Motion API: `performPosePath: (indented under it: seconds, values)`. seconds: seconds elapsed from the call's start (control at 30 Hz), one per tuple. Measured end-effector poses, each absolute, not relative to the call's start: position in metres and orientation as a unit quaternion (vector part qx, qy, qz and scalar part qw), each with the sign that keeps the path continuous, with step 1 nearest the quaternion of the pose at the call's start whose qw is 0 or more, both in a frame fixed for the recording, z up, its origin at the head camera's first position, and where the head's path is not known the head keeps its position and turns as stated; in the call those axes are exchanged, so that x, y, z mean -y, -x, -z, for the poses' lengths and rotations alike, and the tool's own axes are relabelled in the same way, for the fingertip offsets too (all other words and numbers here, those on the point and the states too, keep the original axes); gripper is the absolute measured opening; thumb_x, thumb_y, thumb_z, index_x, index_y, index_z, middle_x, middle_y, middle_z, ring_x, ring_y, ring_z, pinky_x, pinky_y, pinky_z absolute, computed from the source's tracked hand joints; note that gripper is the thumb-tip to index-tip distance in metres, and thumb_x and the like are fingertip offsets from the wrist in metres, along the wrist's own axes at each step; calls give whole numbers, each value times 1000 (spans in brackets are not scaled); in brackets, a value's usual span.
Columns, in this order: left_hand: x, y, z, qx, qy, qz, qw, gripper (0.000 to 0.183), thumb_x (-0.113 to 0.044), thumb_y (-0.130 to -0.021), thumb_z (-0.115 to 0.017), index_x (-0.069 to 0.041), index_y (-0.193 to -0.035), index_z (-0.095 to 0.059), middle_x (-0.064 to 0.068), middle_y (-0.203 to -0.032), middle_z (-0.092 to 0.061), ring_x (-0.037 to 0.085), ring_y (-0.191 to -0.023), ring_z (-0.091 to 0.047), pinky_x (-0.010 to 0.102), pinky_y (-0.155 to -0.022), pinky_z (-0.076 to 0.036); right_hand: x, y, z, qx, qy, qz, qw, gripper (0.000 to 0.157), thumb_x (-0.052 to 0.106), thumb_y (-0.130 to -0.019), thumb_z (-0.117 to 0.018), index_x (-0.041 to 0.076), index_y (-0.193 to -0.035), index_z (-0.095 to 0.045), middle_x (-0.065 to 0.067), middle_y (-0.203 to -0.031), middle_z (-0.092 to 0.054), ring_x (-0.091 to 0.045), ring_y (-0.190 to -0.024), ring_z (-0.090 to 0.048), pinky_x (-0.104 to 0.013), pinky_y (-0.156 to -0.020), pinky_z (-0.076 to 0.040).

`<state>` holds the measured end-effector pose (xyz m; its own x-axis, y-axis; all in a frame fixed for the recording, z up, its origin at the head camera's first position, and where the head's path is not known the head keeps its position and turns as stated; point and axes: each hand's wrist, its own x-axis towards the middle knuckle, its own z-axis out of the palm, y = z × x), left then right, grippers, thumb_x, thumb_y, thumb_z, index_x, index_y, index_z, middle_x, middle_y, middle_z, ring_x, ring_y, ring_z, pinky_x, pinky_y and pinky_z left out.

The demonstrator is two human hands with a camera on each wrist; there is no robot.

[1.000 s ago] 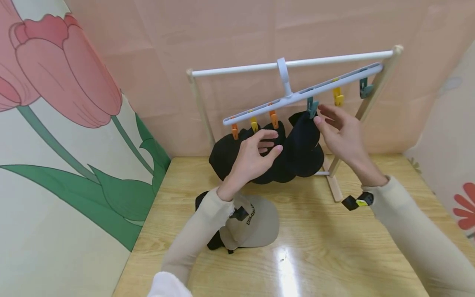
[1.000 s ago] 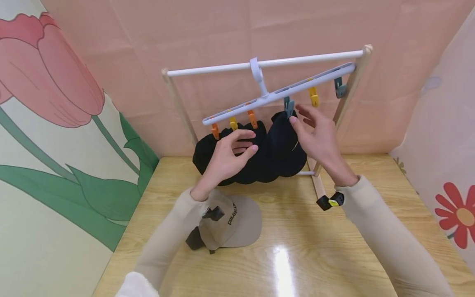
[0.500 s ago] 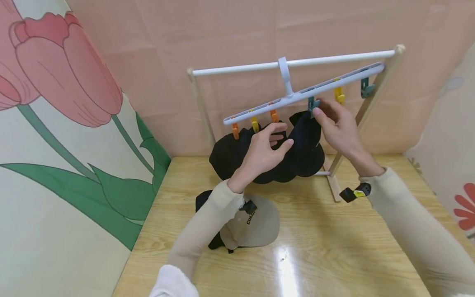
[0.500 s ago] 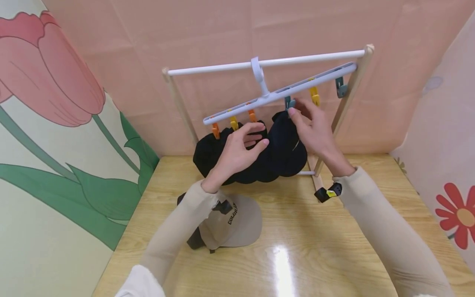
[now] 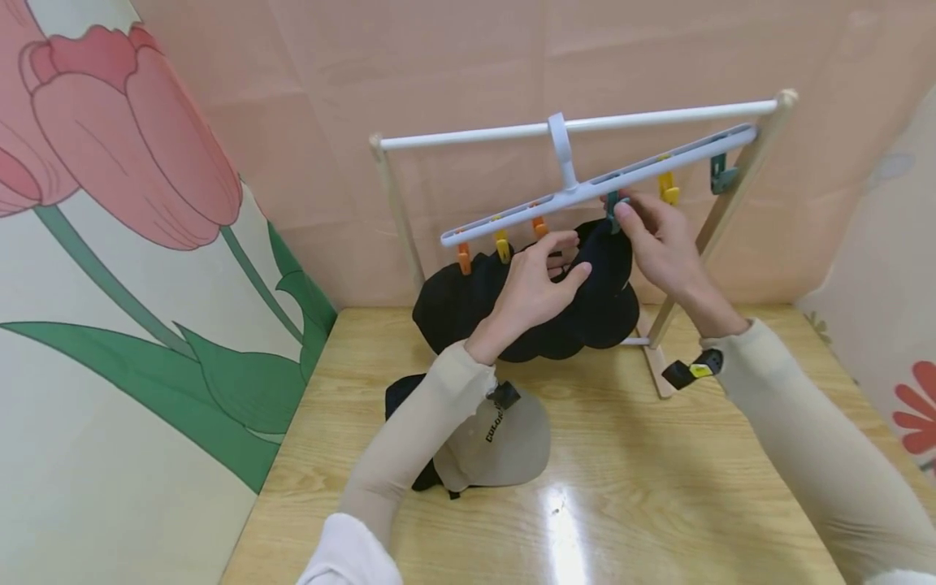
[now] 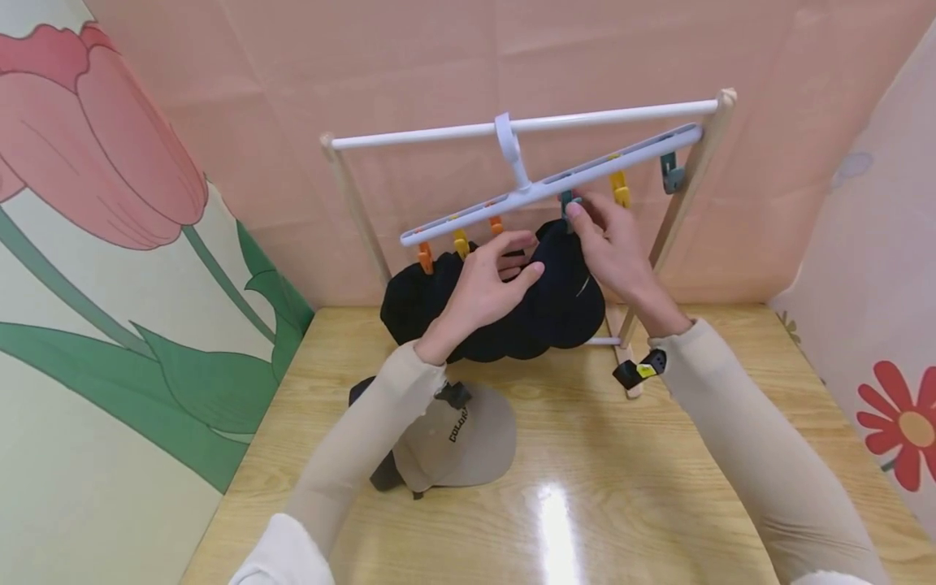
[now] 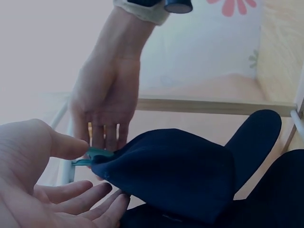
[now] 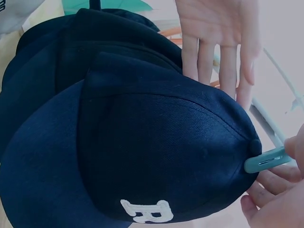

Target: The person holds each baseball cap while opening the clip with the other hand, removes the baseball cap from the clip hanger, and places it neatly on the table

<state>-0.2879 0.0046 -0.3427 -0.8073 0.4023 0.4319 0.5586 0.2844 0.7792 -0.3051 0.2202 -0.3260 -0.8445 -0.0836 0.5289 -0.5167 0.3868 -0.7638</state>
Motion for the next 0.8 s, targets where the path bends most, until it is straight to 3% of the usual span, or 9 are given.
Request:
performPosePath:
  seconds: [0.2, 0.33, 0.47, 0.6, 0.8]
  values:
    - [-14, 295, 342, 806, 293, 510, 71, 47, -17, -106, -68, -3, -149, -58, 14, -149, -64, 26, -129, -69, 24, -104, -56, -219, 307, 326, 791, -208, -535, 211, 42, 21, -115, -47, -4, -148, -58, -23, -145, -64, -10, -129, -60, -18, -110, -46]
    - [-20, 300, 340, 817, 281, 497, 75, 43, -18, -107, -65, -6, -148, -61, 11, -146, -67, 23, -126, -71, 24, -102, -57, -218, 307, 325, 783, -214, -541, 217, 39, 18, -115, -48, -7, -142, -62, -13, -134, -71, -8, -123, -62, -15, -105, -47]
    - [-26, 304, 339, 825, 273, 486, 88, 39, -16, -108, -64, -6, -146, -64, 12, -139, -72, 22, -121, -73, 20, -97, -58, -219, 308, 325, 775, -218, -554, 212, 38, 17, -114, -49, -6, -140, -63, -5, -129, -73, -8, -122, -63, -14, -103, -47]
    - [-32, 307, 338, 830, 270, 478, 98, 35, -16, -108, -63, -7, -142, -67, 11, -128, -77, 19, -112, -76, 18, -92, -58, -220, 309, 325, 767, -219, -568, 205, 38, 18, -114, -50, -5, -140, -64, -4, -131, -74, -10, -123, -65, -14, -104, -48]
    - [-37, 311, 337, 823, 275, 481, 127, 28, -15, -108, -64, -5, -132, -74, 9, -121, -80, 16, -104, -78, 15, -86, -57, -222, 312, 324, 727, -227, -617, 195, 36, 16, -111, -56, -10, -134, -66, 0, -118, -78, -12, -116, -69, -15, -101, -51]
